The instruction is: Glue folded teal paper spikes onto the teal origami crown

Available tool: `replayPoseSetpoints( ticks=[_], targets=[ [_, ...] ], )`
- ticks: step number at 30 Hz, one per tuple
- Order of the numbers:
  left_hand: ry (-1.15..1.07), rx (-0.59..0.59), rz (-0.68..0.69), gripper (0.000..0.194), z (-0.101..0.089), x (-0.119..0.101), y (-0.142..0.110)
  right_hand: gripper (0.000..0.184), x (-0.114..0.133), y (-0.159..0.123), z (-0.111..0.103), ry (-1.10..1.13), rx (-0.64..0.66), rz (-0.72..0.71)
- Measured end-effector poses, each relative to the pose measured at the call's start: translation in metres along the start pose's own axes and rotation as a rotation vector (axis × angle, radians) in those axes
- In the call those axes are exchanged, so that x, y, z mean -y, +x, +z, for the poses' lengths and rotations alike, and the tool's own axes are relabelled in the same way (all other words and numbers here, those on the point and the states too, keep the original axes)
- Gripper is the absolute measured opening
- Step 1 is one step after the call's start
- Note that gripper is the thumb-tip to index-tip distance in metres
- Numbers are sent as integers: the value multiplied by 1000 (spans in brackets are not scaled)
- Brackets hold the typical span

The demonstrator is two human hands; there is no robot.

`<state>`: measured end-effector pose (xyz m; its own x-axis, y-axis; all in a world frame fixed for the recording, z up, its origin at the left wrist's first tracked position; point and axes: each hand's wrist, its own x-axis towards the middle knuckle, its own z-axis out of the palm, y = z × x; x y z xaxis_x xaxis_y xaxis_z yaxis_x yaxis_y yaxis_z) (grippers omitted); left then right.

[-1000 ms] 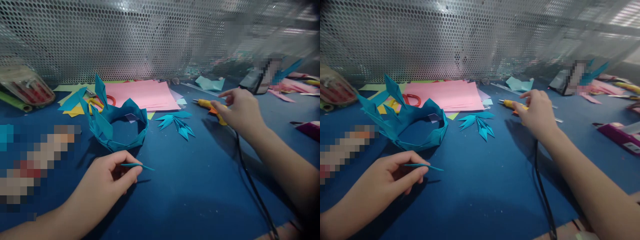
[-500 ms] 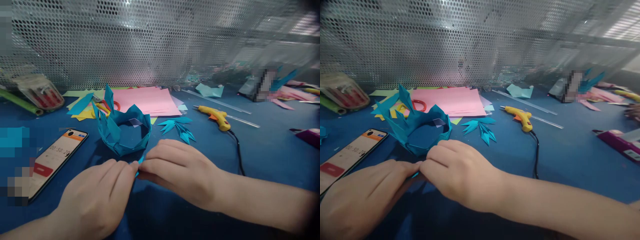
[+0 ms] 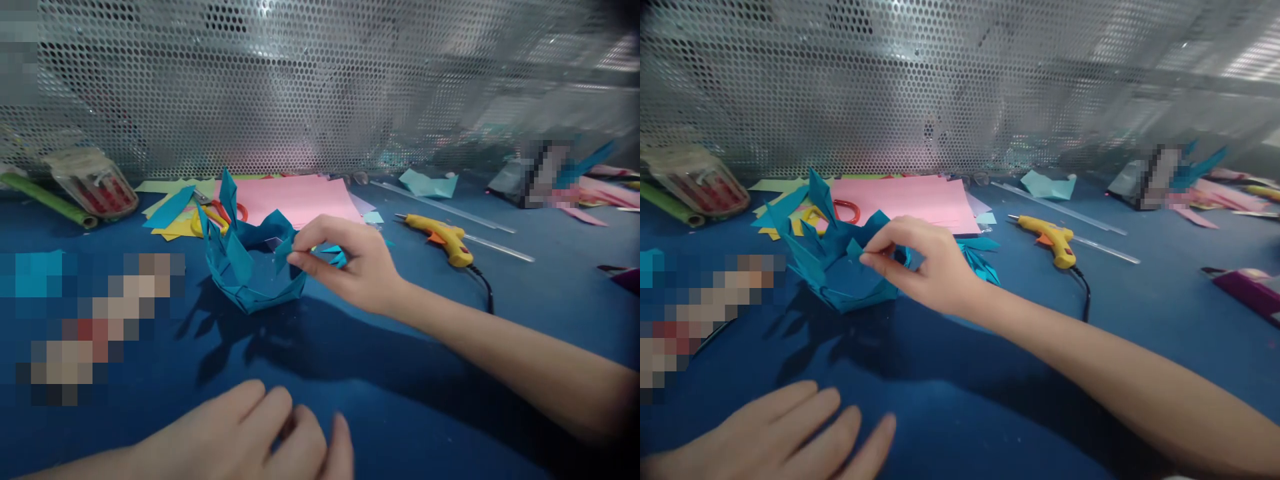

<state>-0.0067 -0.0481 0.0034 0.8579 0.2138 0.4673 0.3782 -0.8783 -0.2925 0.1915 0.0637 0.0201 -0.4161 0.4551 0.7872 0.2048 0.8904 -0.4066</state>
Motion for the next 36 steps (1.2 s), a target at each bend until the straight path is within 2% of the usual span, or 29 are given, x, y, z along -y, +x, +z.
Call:
replayPoseSetpoints(
  ticks=[4,11,18,36],
  targets=[
    [170,21,-185,26,5,7,5,10,-12,-10,13,41,44,-25],
    [308,132,-270,43,9,8,5,11,-14,-17,16,4,110,-36],
    [370,226,-298,34,10,8,5,10,-17,-19,16,-15,167,-85],
    [383,257,-284,34,10,11,10,12,-15,-19,15,33,219,-55]
  ],
)
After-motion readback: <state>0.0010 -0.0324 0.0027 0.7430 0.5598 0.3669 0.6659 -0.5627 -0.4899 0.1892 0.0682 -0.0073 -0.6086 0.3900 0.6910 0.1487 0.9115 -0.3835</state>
